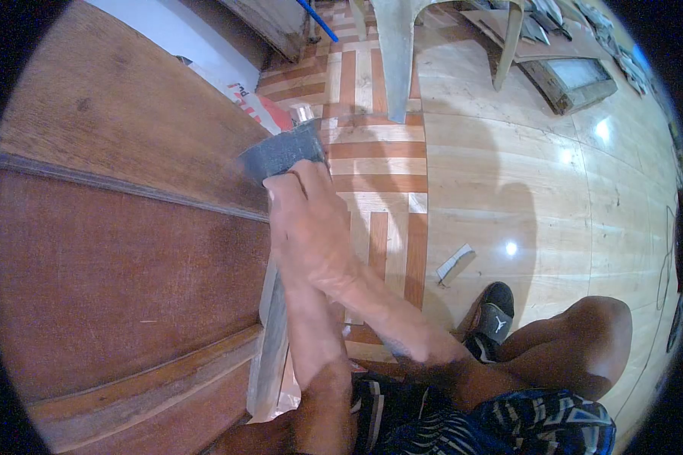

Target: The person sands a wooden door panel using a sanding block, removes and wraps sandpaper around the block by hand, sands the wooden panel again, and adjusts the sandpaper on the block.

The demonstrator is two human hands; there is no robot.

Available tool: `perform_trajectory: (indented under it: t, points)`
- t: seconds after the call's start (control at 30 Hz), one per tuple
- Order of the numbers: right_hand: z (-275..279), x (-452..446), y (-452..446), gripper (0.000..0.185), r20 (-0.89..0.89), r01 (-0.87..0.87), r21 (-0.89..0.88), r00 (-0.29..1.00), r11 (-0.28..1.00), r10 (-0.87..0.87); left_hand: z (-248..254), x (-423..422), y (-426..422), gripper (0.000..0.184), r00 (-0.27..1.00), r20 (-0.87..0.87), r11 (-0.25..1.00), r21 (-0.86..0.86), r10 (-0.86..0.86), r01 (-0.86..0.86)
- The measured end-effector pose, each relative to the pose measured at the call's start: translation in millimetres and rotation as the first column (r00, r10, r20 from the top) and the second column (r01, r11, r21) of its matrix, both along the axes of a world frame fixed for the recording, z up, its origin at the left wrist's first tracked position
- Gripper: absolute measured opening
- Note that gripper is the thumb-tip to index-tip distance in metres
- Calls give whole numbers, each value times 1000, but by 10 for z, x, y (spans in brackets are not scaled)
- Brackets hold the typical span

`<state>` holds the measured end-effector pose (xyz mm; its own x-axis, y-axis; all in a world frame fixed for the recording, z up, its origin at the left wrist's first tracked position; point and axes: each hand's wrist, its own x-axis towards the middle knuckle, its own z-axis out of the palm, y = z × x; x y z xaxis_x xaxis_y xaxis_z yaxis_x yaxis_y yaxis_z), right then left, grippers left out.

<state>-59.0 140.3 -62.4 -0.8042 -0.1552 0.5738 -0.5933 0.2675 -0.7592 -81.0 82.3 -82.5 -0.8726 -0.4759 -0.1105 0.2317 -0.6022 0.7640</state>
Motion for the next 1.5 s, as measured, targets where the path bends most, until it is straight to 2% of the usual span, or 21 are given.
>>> perform_trajectory:
  t: [0.17, 0.27, 0.67, 0.83, 0.93, 1.07, 1.17, 1.33, 1.43, 1.47, 1.5]
  points:
    - [14, -30, 97, 24, 119, -29, -16, 992, 999, 31, 48, -45, 15, 36, 1000, -29, 1000, 8, 12, -12]
    - [20, -59, 55, 13, 62, 66, -22, 996, 998, -64, 89, -148, 32, 36, 1000, -23, 1000, 15, 9, -8]
    - [-45, -150, 46, 19, -67, 12, -66, 998, 998, -17, 182, -114, 38, 38, 996, -78, 999, 17, 33, -32]
    - [-75, -239, 67, 19, -80, 59, -38, 995, 998, -62, 227, -93, -4, 38, 994, -97, 998, 16, 57, -55]
    - [-89, -301, 120, 18, -107, 59, -11, 992, 998, -60, 271, -81, -32, 39, 998, -52, 999, -19, 30, -31]
    - [-93, -270, 132, 17, -132, 30, 50, 991, 998, -23, 238, -2, -81, 41, 992, 104, 990, -116, -71, 83]
    - [-114, -262, 132, 19, -128, 27, 96, 992, 995, -14, 165, 24, -153, 42, 986, 131, 982, -144, -102, 121]
    - [-141, -267, 152, 19, -115, -61, 73, 991, 995, 70, 88, -8, -229, 46, 983, 162, 986, -127, -85, 106]
    - [-231, -314, 184, 15, -67, -172, 25, 983, 985, 173, 52, -30, -280, 47, 965, 264, 961, -262, -12, 84]
    - [-268, -345, 208, 14, -43, -217, 2, 975, 976, 217, 21, -48, -285, 46, 972, 235, 968, -242, -13, 71]
    - [-309, -389, 233, 18, -29, -159, -65, 987, 985, 158, 4, -74, -264, 44, 979, 205, 973, -222, -12, 58]
